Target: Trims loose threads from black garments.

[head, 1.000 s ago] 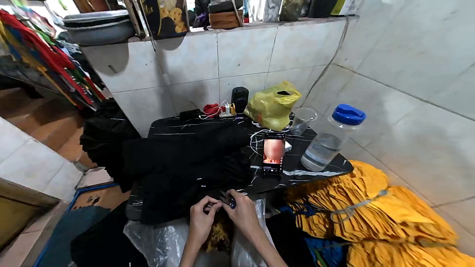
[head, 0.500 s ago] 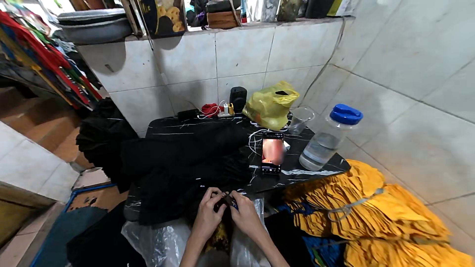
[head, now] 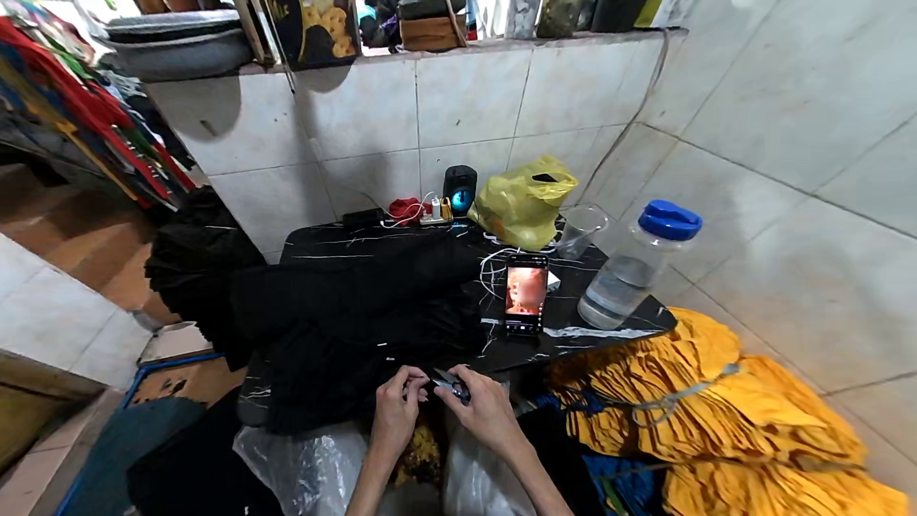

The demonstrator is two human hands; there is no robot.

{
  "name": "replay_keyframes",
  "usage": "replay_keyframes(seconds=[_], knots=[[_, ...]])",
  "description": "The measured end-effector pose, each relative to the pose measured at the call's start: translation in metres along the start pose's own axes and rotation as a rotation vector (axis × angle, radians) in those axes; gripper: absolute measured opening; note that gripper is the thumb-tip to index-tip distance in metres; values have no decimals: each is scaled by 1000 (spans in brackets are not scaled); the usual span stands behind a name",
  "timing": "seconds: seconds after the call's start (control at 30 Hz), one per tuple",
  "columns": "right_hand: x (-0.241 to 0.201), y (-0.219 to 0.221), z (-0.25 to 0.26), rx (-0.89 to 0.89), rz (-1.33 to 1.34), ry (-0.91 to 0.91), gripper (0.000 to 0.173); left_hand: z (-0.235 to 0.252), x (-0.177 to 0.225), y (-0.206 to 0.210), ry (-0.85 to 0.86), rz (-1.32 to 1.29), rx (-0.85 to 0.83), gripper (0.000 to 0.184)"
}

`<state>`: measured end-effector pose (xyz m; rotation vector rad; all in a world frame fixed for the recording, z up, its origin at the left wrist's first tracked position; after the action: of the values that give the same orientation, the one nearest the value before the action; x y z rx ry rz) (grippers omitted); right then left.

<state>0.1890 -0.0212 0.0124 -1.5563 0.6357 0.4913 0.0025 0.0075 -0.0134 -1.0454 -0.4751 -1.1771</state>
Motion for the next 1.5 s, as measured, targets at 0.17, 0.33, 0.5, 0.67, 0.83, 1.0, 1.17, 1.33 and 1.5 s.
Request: replay_keyframes(seconds=[0.17,0.33,0.5,0.67,0.83,1.0,1.17,1.33,1.5], knots=[[-7,3,1,-59,-90,-45,50,-1,3,0,-16,-54,27,7],[-21,12,0,46,-150,-25,43,-4,3,2,-52,-30,65,10],[-21,25,-4,182,-278,-124,39,-3,5,0,-84,-91,76,9],[-21,23,2,407,-94,-84,40,-10,12,-10,-173,-219,10,6],[-18,22,15,63,84,5,33,-17,19,-34,-219,39,-887,23],[-12,25,15,44,159,38,30,6,20,-48,-123,63,-449,12],[-8,35,12,126,204,45,27,35,1,-26,32,317,-353,21],[2,37,12,171,251,17,27,47,-1,-14,25,388,-397,16],[5,37,14,170,268,-4,27,49,-14,-13,136,353,-327,10]])
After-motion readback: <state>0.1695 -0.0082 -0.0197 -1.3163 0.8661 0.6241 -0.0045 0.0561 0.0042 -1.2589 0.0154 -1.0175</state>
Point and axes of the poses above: each hand's wrist, its own z-axis towards the middle knuckle, its own y-axis out of the palm, x = y × z, the point moved 1 cm from there along z, towards the middle knuckle, and after that the axes turned 9 degrees about y, right-handed, at the moved point
